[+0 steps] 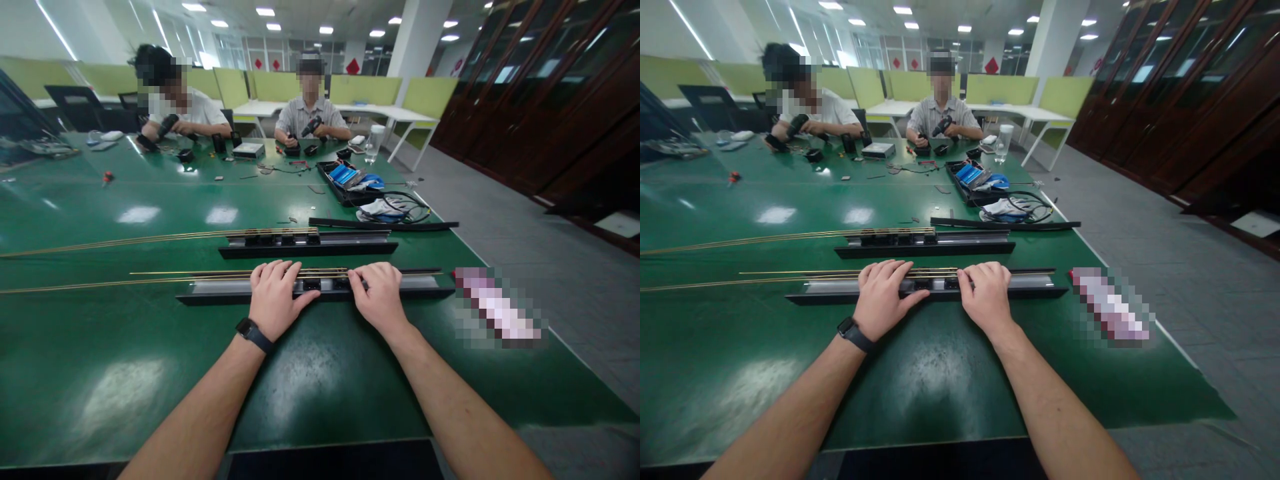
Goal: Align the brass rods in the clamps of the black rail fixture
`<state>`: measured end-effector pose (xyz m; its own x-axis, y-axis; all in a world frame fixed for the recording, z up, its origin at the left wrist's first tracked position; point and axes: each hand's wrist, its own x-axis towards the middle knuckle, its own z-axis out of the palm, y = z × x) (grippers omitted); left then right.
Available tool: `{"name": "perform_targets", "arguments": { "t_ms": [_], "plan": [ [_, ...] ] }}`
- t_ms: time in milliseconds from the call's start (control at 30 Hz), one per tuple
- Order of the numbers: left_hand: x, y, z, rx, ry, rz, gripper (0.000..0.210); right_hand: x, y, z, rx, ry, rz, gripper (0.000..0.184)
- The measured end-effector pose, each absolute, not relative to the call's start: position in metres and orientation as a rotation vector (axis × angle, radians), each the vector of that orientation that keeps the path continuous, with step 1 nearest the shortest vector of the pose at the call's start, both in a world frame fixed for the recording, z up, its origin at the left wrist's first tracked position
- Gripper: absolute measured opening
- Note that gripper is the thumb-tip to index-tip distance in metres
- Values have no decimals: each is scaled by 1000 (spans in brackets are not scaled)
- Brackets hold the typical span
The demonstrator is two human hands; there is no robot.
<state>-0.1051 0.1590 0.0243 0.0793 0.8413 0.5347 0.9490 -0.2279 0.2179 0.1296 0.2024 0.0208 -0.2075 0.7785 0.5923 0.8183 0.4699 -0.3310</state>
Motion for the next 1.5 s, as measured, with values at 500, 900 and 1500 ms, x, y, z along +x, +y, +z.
{"name": "perform_targets", "arguments": {
  "t_ms": [500, 900, 1500],
  "plan": [
    [-106, 161, 22, -2160, -1808, -857, 61, 134, 205, 20, -1351, -1992, -91, 28],
    [-106, 161, 22, -2157, -1803, -851, 61, 129, 204, 19, -1324, -1986, -86, 29],
    [-106, 161, 22, -2152, -1800, -847, 61, 130, 206, 19, -1355, -1989, -87, 29]
  ]
}}
